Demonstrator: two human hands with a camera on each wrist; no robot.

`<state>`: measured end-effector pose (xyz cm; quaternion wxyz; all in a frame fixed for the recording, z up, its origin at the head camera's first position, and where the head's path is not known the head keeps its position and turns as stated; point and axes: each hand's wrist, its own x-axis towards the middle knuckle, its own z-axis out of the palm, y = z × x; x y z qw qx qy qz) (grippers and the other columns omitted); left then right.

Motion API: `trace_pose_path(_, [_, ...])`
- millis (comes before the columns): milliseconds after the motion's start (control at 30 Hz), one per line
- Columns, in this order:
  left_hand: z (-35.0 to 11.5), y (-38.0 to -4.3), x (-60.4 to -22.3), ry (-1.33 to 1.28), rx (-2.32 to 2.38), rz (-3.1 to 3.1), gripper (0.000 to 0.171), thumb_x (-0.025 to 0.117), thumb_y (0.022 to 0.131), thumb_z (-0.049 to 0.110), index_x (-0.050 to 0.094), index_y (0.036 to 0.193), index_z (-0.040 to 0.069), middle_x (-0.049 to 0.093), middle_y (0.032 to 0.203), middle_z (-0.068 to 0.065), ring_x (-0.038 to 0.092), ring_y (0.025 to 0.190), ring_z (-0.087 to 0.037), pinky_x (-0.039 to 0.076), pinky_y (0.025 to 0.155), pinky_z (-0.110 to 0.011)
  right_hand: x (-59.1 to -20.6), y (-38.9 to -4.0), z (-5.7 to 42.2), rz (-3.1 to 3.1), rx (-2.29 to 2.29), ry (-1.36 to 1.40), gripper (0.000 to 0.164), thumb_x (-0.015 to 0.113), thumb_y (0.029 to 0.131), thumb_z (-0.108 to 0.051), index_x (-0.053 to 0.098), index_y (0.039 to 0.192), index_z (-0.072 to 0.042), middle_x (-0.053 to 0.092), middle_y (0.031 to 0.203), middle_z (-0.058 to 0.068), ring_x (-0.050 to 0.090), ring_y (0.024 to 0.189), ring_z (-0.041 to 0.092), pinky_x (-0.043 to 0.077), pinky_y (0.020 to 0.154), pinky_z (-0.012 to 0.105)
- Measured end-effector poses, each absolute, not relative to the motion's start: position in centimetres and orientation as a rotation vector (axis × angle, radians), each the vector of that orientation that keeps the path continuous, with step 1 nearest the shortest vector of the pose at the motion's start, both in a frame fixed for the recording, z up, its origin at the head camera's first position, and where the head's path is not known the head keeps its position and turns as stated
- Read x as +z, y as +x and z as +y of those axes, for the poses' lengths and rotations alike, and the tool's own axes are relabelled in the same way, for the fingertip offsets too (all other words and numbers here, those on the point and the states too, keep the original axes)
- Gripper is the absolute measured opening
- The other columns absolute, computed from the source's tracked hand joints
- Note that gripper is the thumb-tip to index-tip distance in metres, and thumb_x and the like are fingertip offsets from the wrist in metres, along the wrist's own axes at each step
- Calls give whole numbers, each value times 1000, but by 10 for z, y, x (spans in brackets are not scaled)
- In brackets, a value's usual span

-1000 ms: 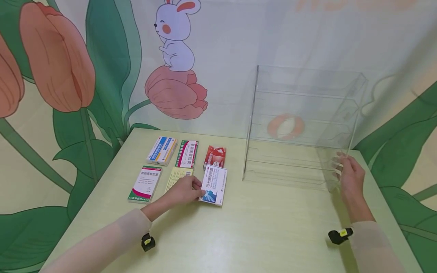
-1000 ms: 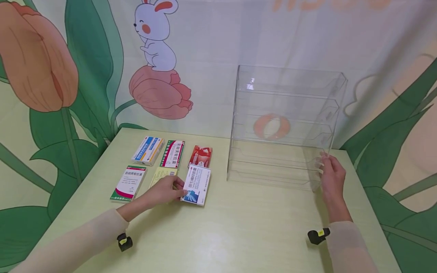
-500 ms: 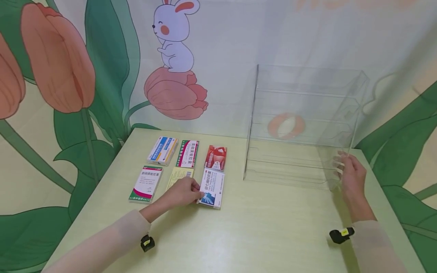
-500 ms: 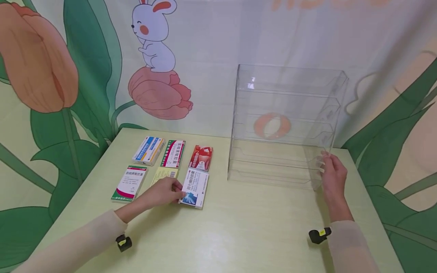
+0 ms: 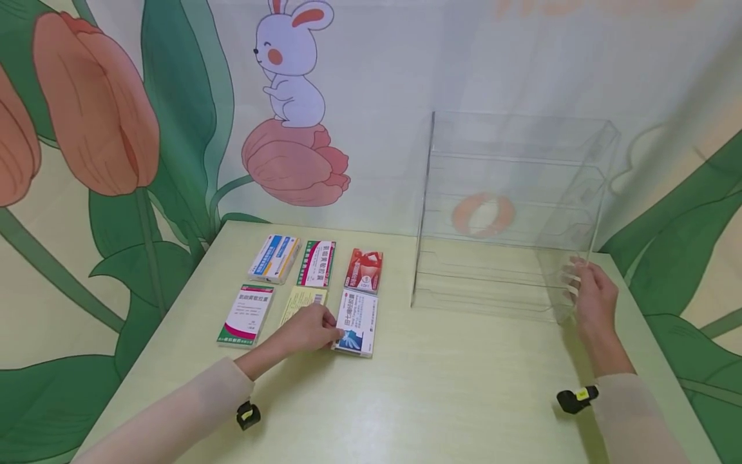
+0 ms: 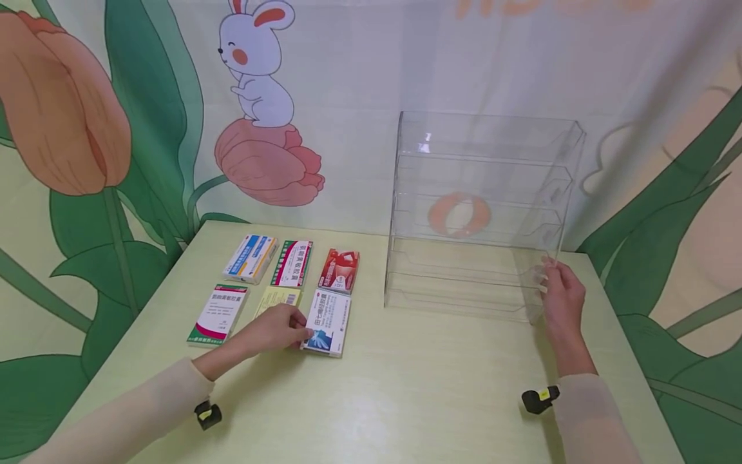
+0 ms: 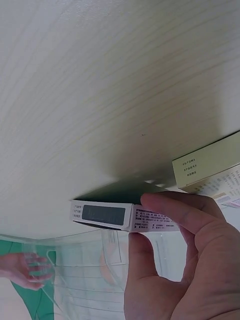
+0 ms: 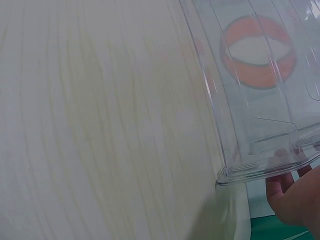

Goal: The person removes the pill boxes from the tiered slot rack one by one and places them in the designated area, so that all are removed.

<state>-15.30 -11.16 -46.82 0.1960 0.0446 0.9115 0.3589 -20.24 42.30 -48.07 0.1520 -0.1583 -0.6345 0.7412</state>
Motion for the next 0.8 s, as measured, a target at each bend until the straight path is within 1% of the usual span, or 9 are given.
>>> trace_pose_path(200, [-113,-152,-466,147,976,2575,19,78,97,21,70,96,4,68,81,-7,59,72,-18,46,62,-27,-483,-203,422,-1819,2132,-454,35,65,107,-37,70,134,-17,72,120,-3,67,107,12,56,78,17])
trace_pose_path(367, [-114,-154,-460,145,958,2590,24,79,97,25,68,94,4,63,75,-5,53,67,-16,40,58,-26,-481,-204,423,-1811,2126,-457,34,65,107,-37,71,133,-16,73,118,-5,68,105,11,57,79,17])
trace_pose_path(467, [-119,-157,-453,147,957,2609,26,78,98,27,68,99,3,63,79,-5,55,70,-17,43,61,-28,-480,-205,424,-1813,2136,-429,34,65,107,-36,71,134,-16,73,116,-6,68,104,10,57,79,17])
trace_pose_path(533, [-121,-160,-449,182,946,2632,31,77,98,29,69,107,1,66,87,-6,59,77,-19,50,67,-31,-480,-203,426,-1845,2129,-395,33,63,108,-36,70,134,-17,73,115,-8,67,103,8,57,79,16])
trace_pose_path(633, [-123,-164,-440,254,931,2666,44,76,99,32,67,125,-2,70,107,-9,65,95,-22,57,84,-37,-480,-199,431,-1931,2098,-343,35,60,109,-38,68,136,-17,71,114,-10,66,103,6,56,80,15])
trace_pose_path(700, [-124,-166,-432,309,929,2692,51,75,100,34,64,135,-2,70,120,-12,66,109,-25,58,93,-41,-477,-195,435,-2033,2055,-320,40,58,110,-40,64,141,-16,69,114,-12,65,103,4,55,80,13])
trace_pose_path(800, [-126,-172,-414,419,936,2745,61,73,101,41,58,145,2,65,137,-15,63,125,-31,57,100,-46,-469,-187,443,-2245,1902,-332,54,57,109,-45,52,155,-18,63,115,-17,62,104,0,51,81,11])
